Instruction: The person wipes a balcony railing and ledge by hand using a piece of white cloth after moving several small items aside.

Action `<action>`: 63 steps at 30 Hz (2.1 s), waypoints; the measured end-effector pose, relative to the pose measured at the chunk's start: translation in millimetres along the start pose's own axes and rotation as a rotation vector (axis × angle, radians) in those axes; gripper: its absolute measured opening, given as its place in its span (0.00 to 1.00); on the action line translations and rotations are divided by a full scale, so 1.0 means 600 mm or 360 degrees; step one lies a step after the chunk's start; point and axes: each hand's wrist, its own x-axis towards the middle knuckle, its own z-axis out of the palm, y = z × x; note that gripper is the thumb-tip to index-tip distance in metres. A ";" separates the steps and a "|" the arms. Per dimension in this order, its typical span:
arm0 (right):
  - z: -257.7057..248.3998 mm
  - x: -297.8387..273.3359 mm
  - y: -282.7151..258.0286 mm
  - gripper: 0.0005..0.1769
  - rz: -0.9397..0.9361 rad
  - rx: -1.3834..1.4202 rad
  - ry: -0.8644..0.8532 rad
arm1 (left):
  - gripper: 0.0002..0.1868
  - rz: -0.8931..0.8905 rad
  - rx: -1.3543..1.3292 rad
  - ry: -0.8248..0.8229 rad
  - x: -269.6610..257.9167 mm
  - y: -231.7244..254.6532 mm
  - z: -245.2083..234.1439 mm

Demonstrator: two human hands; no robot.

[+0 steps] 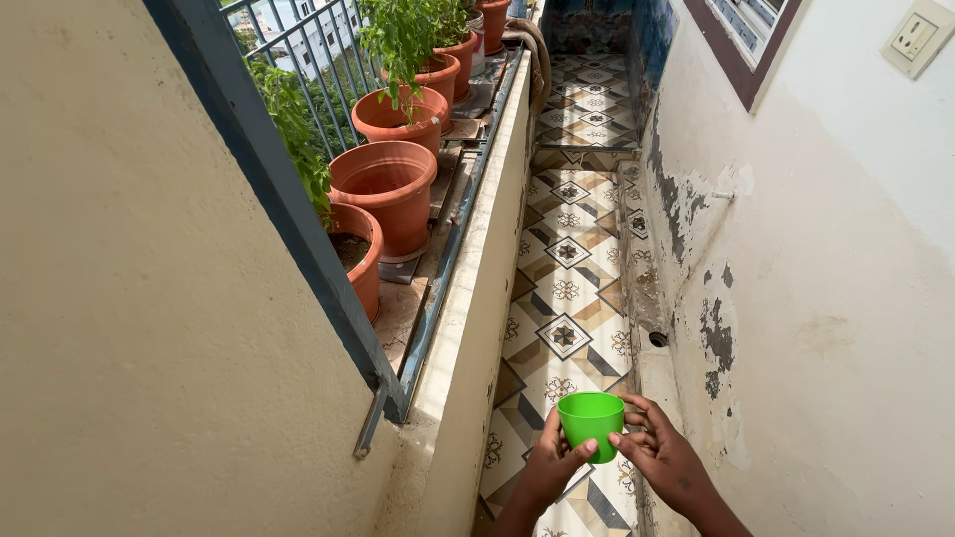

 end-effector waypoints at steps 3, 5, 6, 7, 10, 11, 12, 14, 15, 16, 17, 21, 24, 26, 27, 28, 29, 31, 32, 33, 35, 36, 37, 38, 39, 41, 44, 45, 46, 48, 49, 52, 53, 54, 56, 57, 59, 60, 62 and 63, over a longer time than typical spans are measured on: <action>0.013 0.034 -0.003 0.36 -0.0172 0.0213 -0.0167 | 0.38 -0.0009 0.0093 0.0136 0.007 0.006 -0.020; 0.026 0.061 -0.009 0.34 -0.0153 0.0214 -0.0227 | 0.37 0.0018 0.0133 0.0222 0.016 0.016 -0.038; 0.033 0.076 -0.013 0.33 -0.0146 0.0216 -0.0260 | 0.37 0.0048 0.0133 0.0250 0.018 0.021 -0.047; 0.038 0.092 -0.016 0.33 -0.0143 0.0210 -0.0293 | 0.36 0.0079 0.0132 0.0278 0.022 0.027 -0.054; 0.044 0.140 -0.021 0.31 -0.0199 0.0237 -0.0433 | 0.33 0.0218 0.0316 0.0324 0.036 0.056 -0.074; 0.045 0.155 -0.022 0.30 -0.0257 0.0280 -0.0495 | 0.33 0.0252 0.0274 0.0322 0.037 0.066 -0.076; 0.042 0.173 -0.025 0.30 -0.0316 0.0318 -0.0555 | 0.33 0.0290 0.0231 0.0315 0.038 0.075 -0.074; 0.036 0.210 -0.032 0.28 -0.0417 0.0354 -0.0612 | 0.34 0.0304 0.0199 0.0366 0.056 0.088 -0.070; 0.031 0.226 -0.034 0.26 -0.0464 0.0373 -0.0641 | 0.34 0.0280 0.0210 0.0425 0.071 0.091 -0.070; 0.022 0.241 -0.037 0.25 -0.0459 0.0355 -0.0631 | 0.35 0.0258 0.0222 0.0484 0.087 0.094 -0.070; 0.010 0.255 -0.040 0.23 -0.0455 0.0337 -0.0620 | 0.35 0.0282 0.0233 0.0538 0.103 0.096 -0.068; -0.041 0.318 -0.024 0.13 -0.0298 0.0215 -0.0408 | 0.37 0.0260 0.0203 0.0748 0.161 0.088 -0.052; -0.105 0.368 0.010 0.05 -0.0865 0.0451 -0.0270 | 0.38 0.0278 0.0266 0.0721 0.215 0.079 -0.036; -0.160 0.401 0.030 0.09 -0.0682 0.0654 -0.0136 | 0.38 0.0284 0.0328 0.0676 0.244 0.069 -0.018; -0.189 0.414 0.038 0.10 -0.0596 0.0652 -0.0051 | 0.38 0.0269 0.0345 0.0665 0.263 0.067 -0.009; -0.216 0.430 0.044 0.11 -0.0511 0.0649 0.0042 | 0.39 0.0253 0.0363 0.0645 0.281 0.065 0.001; -0.240 0.445 0.050 0.11 -0.0464 0.0728 0.0040 | 0.39 0.0237 0.0366 0.0652 0.294 0.063 0.011; -0.282 0.472 0.057 0.11 -0.0402 0.0843 0.0042 | 0.40 0.0201 0.0373 0.0637 0.321 0.060 0.032; -0.299 0.481 0.061 0.11 -0.0383 0.0875 0.0041 | 0.40 0.0185 0.0394 0.0653 0.332 0.057 0.040; -0.310 0.487 0.063 0.11 -0.0363 0.0907 0.0040 | 0.40 0.0168 0.0415 0.0669 0.342 0.054 0.047; -0.323 0.490 0.066 0.11 -0.0364 0.0858 0.0018 | 0.40 0.0170 0.0449 0.0669 0.361 0.042 0.058; -0.326 0.489 0.066 0.12 -0.0362 0.0831 0.0009 | 0.39 0.0190 0.0460 0.0658 0.371 0.037 0.060; -0.324 0.487 0.066 0.13 -0.0345 0.0803 -0.0040 | 0.39 0.0211 0.0471 0.0647 0.377 0.031 0.062; -0.322 0.487 0.065 0.15 -0.0333 0.0771 -0.0089 | 0.38 0.0214 0.0491 0.0642 0.382 0.027 0.061; -0.319 0.486 0.064 0.16 -0.0321 0.0740 -0.0138 | 0.38 0.0216 0.0511 0.0637 0.387 0.024 0.058; -0.309 0.487 0.063 0.19 -0.0267 0.0645 -0.0191 | 0.37 0.0233 0.0505 0.0622 0.399 0.022 0.054; -0.297 0.501 0.059 0.23 -0.0224 0.0559 -0.0262 | 0.37 0.0272 0.0371 0.0581 0.422 0.019 0.053; -0.292 0.506 0.058 0.24 -0.0213 0.0537 -0.0286 | 0.37 0.0287 0.0296 0.0554 0.430 0.017 0.051; -0.290 0.511 0.056 0.26 -0.0230 0.0512 -0.0330 | 0.37 0.0304 0.0215 0.0527 0.436 0.013 0.051; -0.280 0.518 0.052 0.29 -0.0264 0.0463 -0.0418 | 0.36 0.0270 0.0152 0.0473 0.448 0.003 0.048; -0.275 0.522 0.049 0.31 -0.0275 0.0467 -0.0456 | 0.35 0.0253 0.0121 0.0444 0.455 -0.002 0.045; -0.262 0.540 0.041 0.38 -0.0301 0.0431 -0.0525 | 0.34 0.0294 0.0172 0.0280 0.488 -0.015 0.031; -0.260 0.548 0.039 0.39 -0.0302 0.0382 -0.0530 | 0.34 0.0276 0.0146 0.0244 0.502 -0.016 0.025; -0.257 0.557 0.038 0.40 -0.0299 0.0334 -0.0534 | 0.33 0.0255 0.0120 0.0208 0.515 -0.015 0.019; -0.256 0.581 0.034 0.38 -0.0319 0.0363 -0.0490 | 0.33 0.0241 0.0094 0.0117 0.537 -0.006 0.004; -0.256 0.595 0.031 0.36 -0.0329 0.0375 -0.0471 | 0.34 0.0249 0.0093 0.0062 0.548 0.001 -0.003; -0.252 0.626 0.025 0.36 -0.0370 0.0409 -0.0496 | 0.35 0.0279 0.0080 0.0004 0.569 0.017 -0.019; -0.246 0.642 0.022 0.36 -0.0389 0.0427 -0.0515 | 0.35 0.0294 0.0068 0.0000 0.578 0.025 -0.027; -0.231 0.672 0.015 0.35 -0.0354 0.0400 -0.0459 | 0.35 0.0293 0.0079 0.0043 0.595 0.037 -0.050; -0.223 0.685 0.012 0.34 -0.0334 0.0388 -0.0432 | 0.35 0.0277 0.0102 0.0090 0.604 0.043 -0.064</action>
